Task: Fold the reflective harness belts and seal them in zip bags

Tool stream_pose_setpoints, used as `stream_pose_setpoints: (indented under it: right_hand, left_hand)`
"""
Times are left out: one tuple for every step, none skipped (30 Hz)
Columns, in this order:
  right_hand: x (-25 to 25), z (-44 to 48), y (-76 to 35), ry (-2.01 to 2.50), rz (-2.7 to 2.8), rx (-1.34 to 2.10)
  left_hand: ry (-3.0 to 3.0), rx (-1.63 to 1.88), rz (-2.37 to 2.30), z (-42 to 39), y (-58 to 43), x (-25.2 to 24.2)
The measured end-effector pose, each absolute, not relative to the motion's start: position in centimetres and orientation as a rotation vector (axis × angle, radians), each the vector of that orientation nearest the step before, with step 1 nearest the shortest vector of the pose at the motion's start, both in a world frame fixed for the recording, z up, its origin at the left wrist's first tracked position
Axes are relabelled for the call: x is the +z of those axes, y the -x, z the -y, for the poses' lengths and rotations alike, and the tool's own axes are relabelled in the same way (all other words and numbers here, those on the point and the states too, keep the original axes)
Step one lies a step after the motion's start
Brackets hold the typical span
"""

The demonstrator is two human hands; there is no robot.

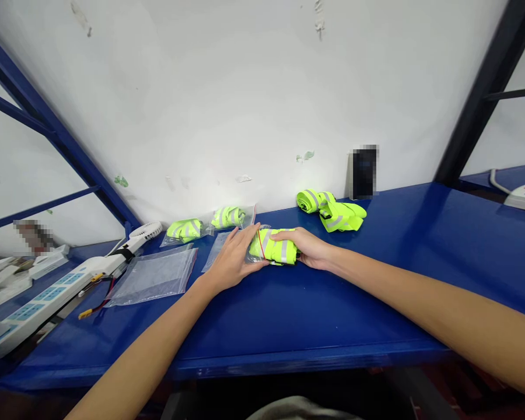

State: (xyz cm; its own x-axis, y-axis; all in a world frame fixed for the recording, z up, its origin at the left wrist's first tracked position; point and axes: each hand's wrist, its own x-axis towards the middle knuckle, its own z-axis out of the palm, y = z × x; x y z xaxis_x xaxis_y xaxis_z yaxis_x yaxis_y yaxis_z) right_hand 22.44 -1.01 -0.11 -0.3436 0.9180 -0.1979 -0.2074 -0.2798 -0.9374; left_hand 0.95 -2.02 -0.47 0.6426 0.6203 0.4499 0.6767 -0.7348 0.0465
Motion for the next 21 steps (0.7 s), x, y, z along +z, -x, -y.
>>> stream_pose_setpoints:
  right_hand:
    - [-0.1,1.0,-22.5,1.024,1.120,1.744]
    - [-0.1,1.0,-22.5,1.034,1.126,1.748]
    - [0.0,1.0,-22.6,1.047,1.133,1.753]
    - [0.1,0.9,-22.6,1.060,1.145,1.755]
    - [0.2,1.0,-22.6,1.072,1.163,1.752]
    - [0.2,1.0,-22.6,1.084,1.186,1.742]
    - [0.3,1.0,-22.6,1.101,1.208,1.728]
    - [0.3,1.0,-22.6,1.119,1.223,1.713]
    - [0.3,1.1,-22.5,1.132,1.231,1.698]
    - [0.2,1.1,-22.5,1.136,1.227,1.690]
    - [0.2,1.1,-22.5,1.124,1.216,1.687]
    - [0.1,1.0,-22.5,1.094,1.197,1.694]
    - [0.0,1.0,-22.4,1.056,1.171,1.712]
    - [0.0,1.0,-22.4,1.020,1.142,1.738]
    - [0.0,0.9,-22.4,0.991,1.112,1.774]
    - [0.1,0.9,-22.5,0.969,1.082,1.813]
    - [0.3,1.0,-22.5,0.951,1.056,1.850]
    - [0.5,1.0,-22.5,0.936,1.032,1.878]
    - [0.7,1.1,-22.5,0.918,1.014,1.896]
    - [0.9,1.2,-22.6,0.896,1.000,1.905]
    - [1.1,1.2,-22.6,0.878,0.987,1.912]
  left_hand:
    - [2.712,-0.666,1.065,2.0,-0.9,-0.4]
    - [2.693,-0.652,1.050,2.1,-0.8,-0.3]
    - [2.679,-0.637,1.036,2.1,-0.7,-0.2]
    - [2.669,-0.622,1.021,2.1,-0.7,-0.2]
    - [2.664,-0.604,0.999,2.1,-0.6,-0.1]
    - [2.665,-0.582,0.967,2.1,-0.6,-0.1]
    - [2.672,-0.554,0.921,2.2,-0.7,0.0]
    - [2.681,-0.529,0.870,2.3,-0.8,0.0]
    - [2.690,-0.511,0.823,2.3,-0.9,-0.1]
    - [2.700,-0.502,0.787,2.4,-1.1,-0.1]
    - [2.708,-0.504,0.767,2.5,-1.3,-0.2]
    - [2.716,-0.517,0.764,2.5,-1.4,-0.2]
    - [2.722,-0.534,0.772,2.5,-1.6,-0.2]
    - [2.725,-0.549,0.785,2.6,-1.6,-0.2]
    - [2.728,-0.560,0.797,2.6,-1.6,-0.1]
    - [2.729,-0.565,0.807,2.6,-1.6,0.0]
    - [2.727,-0.566,0.816,2.6,-1.5,0.2]
    - [2.723,-0.560,0.825,2.6,-1.4,0.5]
    - [2.721,-0.549,0.830,2.6,-1.2,0.7]
    - [2.720,-0.534,0.834,2.7,-1.1,1.0]
    - [2.722,-0.519,0.838,2.7,-1.0,1.2]
